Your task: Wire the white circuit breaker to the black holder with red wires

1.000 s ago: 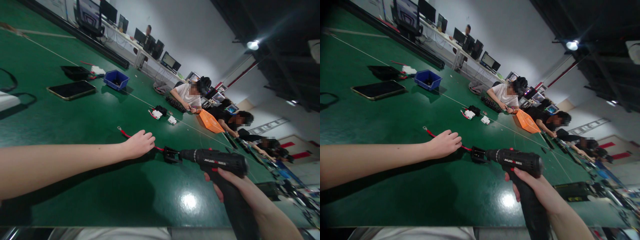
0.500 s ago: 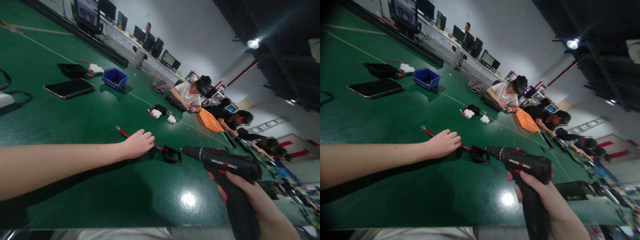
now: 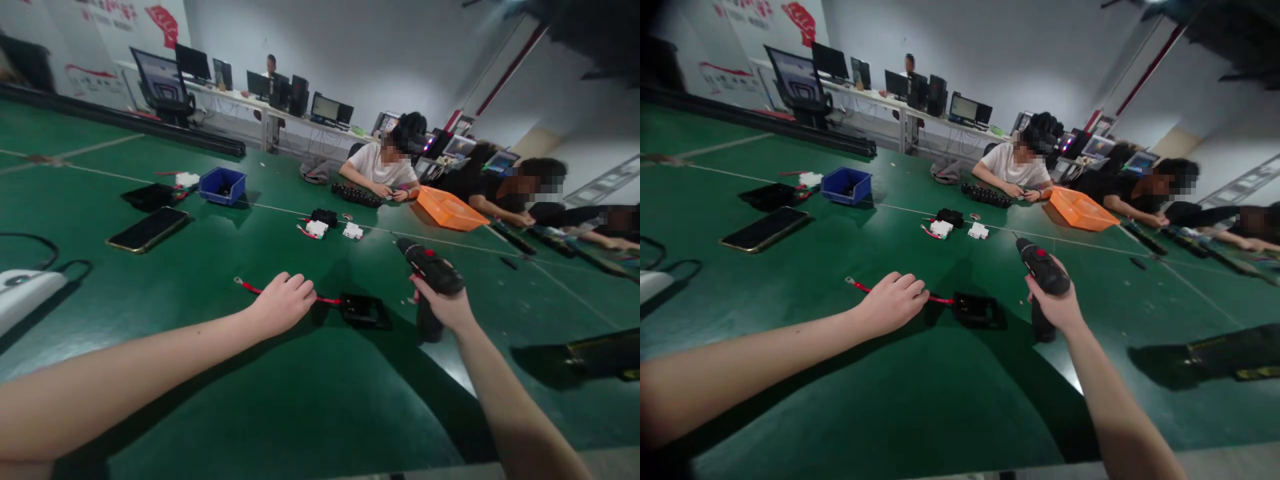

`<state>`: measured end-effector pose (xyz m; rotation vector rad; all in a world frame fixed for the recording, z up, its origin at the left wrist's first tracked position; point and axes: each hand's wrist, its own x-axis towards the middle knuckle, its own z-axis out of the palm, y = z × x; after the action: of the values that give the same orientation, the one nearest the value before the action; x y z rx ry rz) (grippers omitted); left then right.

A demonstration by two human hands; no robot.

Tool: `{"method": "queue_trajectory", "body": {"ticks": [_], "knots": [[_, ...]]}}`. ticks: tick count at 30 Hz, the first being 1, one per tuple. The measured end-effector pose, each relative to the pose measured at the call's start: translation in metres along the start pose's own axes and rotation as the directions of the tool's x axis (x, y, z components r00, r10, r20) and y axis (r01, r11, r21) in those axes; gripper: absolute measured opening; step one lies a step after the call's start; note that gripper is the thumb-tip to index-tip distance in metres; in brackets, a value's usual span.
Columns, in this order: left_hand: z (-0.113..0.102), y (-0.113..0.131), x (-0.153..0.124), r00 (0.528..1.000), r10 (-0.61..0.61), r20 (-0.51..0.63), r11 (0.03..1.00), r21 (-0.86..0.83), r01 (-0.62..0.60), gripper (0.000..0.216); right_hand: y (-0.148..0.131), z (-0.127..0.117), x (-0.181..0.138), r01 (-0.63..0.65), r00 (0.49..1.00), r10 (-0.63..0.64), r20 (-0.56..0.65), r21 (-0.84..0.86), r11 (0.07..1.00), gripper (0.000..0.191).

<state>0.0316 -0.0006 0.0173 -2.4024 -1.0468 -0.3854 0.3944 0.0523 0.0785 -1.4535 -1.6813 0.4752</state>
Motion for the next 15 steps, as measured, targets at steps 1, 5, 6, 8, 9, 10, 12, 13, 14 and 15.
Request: {"method": "queue_trajectory", "body": {"ticks": [1,5,6,8,9,10,12,13,14,15], "knots": [[-0.002,0.0,0.0,1.0,0.002,0.013,1.0,0.009,-0.002,0.015,0.007,-0.005,0.001,0.082,0.995,-0.089,-0.039,-0.146,0.986,0.07],[-0.008,-0.001,0.004,0.998,0.007,0.069,1.0,0.022,-0.009,0.018,0.023,-0.022,0.004,0.157,0.988,-0.118,0.103,-0.64,0.752,0.094],[-0.009,-0.001,0.005,0.997,0.013,0.073,1.0,0.021,-0.014,0.019,0.025,-0.022,0.005,0.172,0.985,-0.114,0.13,-0.681,0.712,0.092],[-0.01,-0.001,0.006,0.998,0.029,0.063,0.999,0.02,-0.031,0.019,0.029,-0.019,0.006,0.185,0.981,-0.082,0.174,-0.733,0.655,0.087],[-0.01,-0.001,0.007,0.998,0.039,0.053,0.999,0.022,-0.04,0.018,0.03,-0.016,0.006,0.194,0.977,-0.058,0.205,-0.747,0.635,0.083],[-0.01,-0.002,0.007,0.998,0.049,0.04,0.998,0.026,-0.05,0.018,0.03,-0.013,0.007,0.204,0.972,-0.037,0.231,-0.759,0.618,0.08],[-0.009,-0.002,0.007,0.997,0.068,0.025,0.997,0.037,-0.069,0.018,0.031,-0.008,0.007,0.238,0.958,-0.013,0.288,-0.764,0.6,0.079],[-0.009,-0.003,0.007,0.997,0.077,0.016,0.996,0.04,-0.077,0.018,0.032,-0.006,0.007,0.256,0.951,-0.014,0.308,-0.761,0.596,0.079],[-0.008,-0.003,0.007,0.997,0.082,0.012,0.996,0.046,-0.082,0.019,0.033,-0.005,0.007,0.273,0.943,-0.008,0.334,-0.757,0.594,0.078],[-0.008,-0.004,0.007,0.996,0.086,0.009,0.995,0.051,-0.086,0.019,0.034,-0.005,0.007,0.288,0.936,-0.007,0.353,-0.752,0.593,0.078]]}}
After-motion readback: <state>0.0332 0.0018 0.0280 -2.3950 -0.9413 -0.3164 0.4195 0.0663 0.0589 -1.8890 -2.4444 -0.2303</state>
